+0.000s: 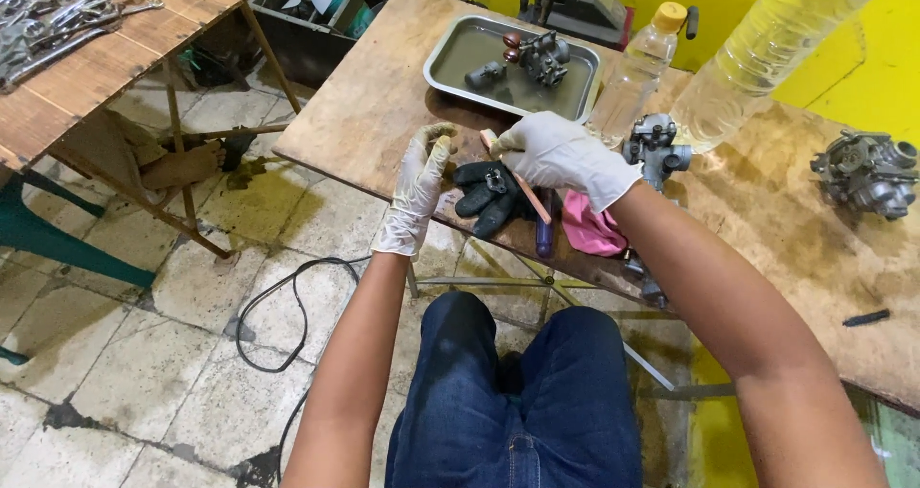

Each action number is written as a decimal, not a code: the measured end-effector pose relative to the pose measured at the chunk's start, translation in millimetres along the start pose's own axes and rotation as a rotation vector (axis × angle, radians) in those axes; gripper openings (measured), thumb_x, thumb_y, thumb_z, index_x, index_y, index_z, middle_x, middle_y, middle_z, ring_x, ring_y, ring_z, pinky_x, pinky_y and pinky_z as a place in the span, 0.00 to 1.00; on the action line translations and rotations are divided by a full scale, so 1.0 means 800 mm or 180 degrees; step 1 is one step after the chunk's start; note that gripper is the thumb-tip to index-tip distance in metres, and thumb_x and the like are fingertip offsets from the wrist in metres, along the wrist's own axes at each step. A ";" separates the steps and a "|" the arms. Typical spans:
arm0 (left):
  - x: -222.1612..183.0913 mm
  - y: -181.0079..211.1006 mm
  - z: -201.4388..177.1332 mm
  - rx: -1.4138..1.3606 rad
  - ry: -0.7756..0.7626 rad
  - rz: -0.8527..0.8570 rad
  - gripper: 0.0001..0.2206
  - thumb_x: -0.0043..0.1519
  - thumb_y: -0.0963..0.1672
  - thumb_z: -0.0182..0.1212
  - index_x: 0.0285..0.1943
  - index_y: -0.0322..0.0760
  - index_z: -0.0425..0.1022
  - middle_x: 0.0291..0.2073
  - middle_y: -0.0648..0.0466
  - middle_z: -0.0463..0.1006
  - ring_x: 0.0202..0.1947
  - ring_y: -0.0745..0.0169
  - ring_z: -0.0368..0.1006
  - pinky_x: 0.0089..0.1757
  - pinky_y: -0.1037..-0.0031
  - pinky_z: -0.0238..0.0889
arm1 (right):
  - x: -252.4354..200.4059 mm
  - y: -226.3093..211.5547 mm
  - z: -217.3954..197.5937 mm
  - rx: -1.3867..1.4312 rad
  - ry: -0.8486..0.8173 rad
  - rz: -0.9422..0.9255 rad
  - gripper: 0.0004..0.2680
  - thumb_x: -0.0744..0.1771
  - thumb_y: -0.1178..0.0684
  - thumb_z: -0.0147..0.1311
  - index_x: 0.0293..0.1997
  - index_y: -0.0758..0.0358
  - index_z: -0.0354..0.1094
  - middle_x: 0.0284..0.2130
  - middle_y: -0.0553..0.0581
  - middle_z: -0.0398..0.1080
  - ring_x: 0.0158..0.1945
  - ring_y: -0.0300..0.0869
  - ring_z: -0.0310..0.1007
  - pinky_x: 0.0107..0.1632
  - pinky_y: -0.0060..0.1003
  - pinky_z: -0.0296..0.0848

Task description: The person cleans small carburetor components using a toothbrush and solvent. They repeatedly dip parts into a tray of liquid, scrub them, and place them back into the tray or on the table.

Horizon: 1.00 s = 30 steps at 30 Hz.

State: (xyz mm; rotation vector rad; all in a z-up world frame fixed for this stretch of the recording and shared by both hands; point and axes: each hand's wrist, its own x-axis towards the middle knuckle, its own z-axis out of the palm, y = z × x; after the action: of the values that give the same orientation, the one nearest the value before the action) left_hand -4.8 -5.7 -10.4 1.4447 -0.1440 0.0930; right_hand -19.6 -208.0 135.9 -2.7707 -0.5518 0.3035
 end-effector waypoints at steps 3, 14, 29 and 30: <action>-0.005 0.019 0.005 -0.0113 0.0020 -0.0061 0.20 0.67 0.55 0.55 0.61 0.45 0.71 0.42 0.51 0.78 0.35 0.70 0.72 0.35 0.78 0.76 | -0.002 0.018 -0.001 -0.0001 0.0157 0.0076 0.11 0.65 0.49 0.52 0.48 0.47 0.79 0.46 0.59 0.78 0.58 0.57 0.73 0.60 0.52 0.71; 0.000 0.006 0.007 -0.0125 -0.0036 -0.0118 0.22 0.66 0.57 0.54 0.62 0.46 0.70 0.44 0.52 0.75 0.37 0.68 0.71 0.38 0.76 0.76 | -0.045 0.060 -0.018 0.0148 0.0454 0.0410 0.12 0.65 0.47 0.54 0.51 0.49 0.77 0.48 0.61 0.78 0.58 0.60 0.72 0.59 0.55 0.71; -0.004 0.012 0.005 -0.0175 0.0038 -0.0257 0.21 0.66 0.57 0.54 0.60 0.48 0.71 0.44 0.52 0.76 0.36 0.69 0.73 0.37 0.76 0.76 | -0.037 0.082 -0.011 0.0290 0.0389 0.0640 0.13 0.65 0.46 0.54 0.53 0.43 0.77 0.51 0.53 0.77 0.61 0.55 0.71 0.62 0.51 0.69; -0.004 0.012 0.005 -0.0173 0.0047 -0.0277 0.21 0.65 0.57 0.54 0.60 0.49 0.71 0.44 0.52 0.77 0.35 0.70 0.73 0.37 0.77 0.76 | -0.037 0.081 -0.012 0.0295 0.0370 0.0659 0.12 0.65 0.45 0.54 0.52 0.41 0.77 0.50 0.51 0.77 0.60 0.53 0.71 0.61 0.50 0.70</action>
State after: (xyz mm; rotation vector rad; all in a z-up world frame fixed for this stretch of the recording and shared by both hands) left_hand -9.8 -8.2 -1.2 1.3937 -0.0708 0.0282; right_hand -21.7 -279.1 127.8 -2.7367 -0.2171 0.2051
